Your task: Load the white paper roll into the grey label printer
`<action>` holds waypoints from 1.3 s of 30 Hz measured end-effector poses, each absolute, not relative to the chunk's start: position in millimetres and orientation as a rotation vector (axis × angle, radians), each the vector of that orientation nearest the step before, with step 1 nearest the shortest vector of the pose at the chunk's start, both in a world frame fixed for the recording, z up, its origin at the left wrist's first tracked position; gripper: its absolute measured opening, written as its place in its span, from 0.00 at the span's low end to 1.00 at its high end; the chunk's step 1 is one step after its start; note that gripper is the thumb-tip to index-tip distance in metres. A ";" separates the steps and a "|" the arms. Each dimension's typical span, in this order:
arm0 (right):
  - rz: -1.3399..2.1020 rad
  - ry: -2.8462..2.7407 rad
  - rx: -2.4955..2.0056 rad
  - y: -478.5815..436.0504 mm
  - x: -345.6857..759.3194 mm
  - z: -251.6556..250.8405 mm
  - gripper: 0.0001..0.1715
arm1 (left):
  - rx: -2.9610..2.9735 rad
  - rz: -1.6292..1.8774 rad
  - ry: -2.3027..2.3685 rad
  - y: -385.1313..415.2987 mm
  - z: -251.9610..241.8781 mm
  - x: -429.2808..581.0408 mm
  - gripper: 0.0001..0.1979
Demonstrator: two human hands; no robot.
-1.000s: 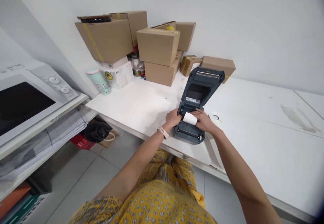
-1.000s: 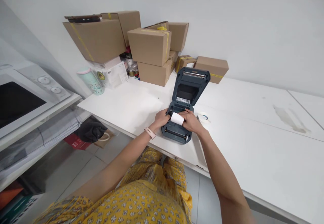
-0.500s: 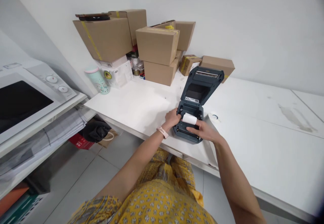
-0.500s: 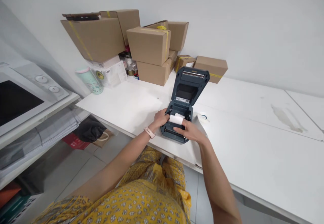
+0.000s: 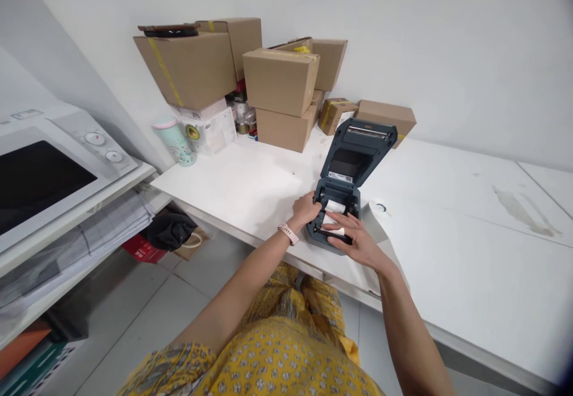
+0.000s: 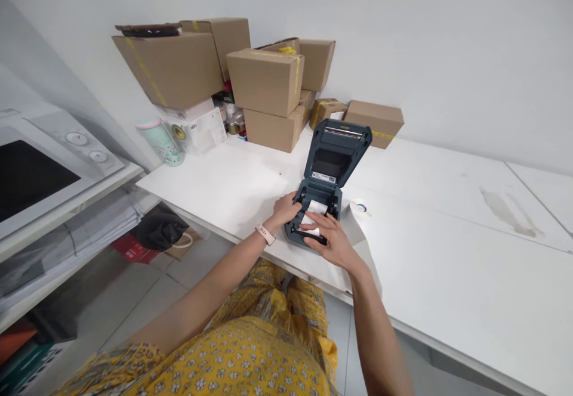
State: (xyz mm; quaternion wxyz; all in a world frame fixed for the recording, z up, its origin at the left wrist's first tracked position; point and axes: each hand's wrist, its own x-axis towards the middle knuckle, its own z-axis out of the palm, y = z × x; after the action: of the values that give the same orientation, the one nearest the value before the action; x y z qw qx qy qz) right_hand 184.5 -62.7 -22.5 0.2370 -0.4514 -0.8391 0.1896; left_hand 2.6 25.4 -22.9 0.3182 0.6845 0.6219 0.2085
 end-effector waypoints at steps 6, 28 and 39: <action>0.207 -2.227 -1.310 -87.1 167.1 -35.3 0.20 | 1.809 0.535 1.637 24.9 -22.1 3.4 0.21; 0.255 -2.179 -1.297 -91.9 166.5 -35.1 0.19 | 1.817 0.427 1.588 26.8 -7.7 8.2 0.23; 0.386 -2.236 -1.275 -95.0 172.3 -30.9 0.22 | 1.774 0.453 1.612 21.2 -4.6 7.8 0.25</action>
State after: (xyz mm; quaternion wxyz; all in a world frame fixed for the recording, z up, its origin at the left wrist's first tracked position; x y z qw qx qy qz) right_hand 172.3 -95.0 -30.9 0.2664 -0.4721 -0.8280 0.1431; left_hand 7.8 21.2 -4.6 0.3438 0.6828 0.6206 0.1744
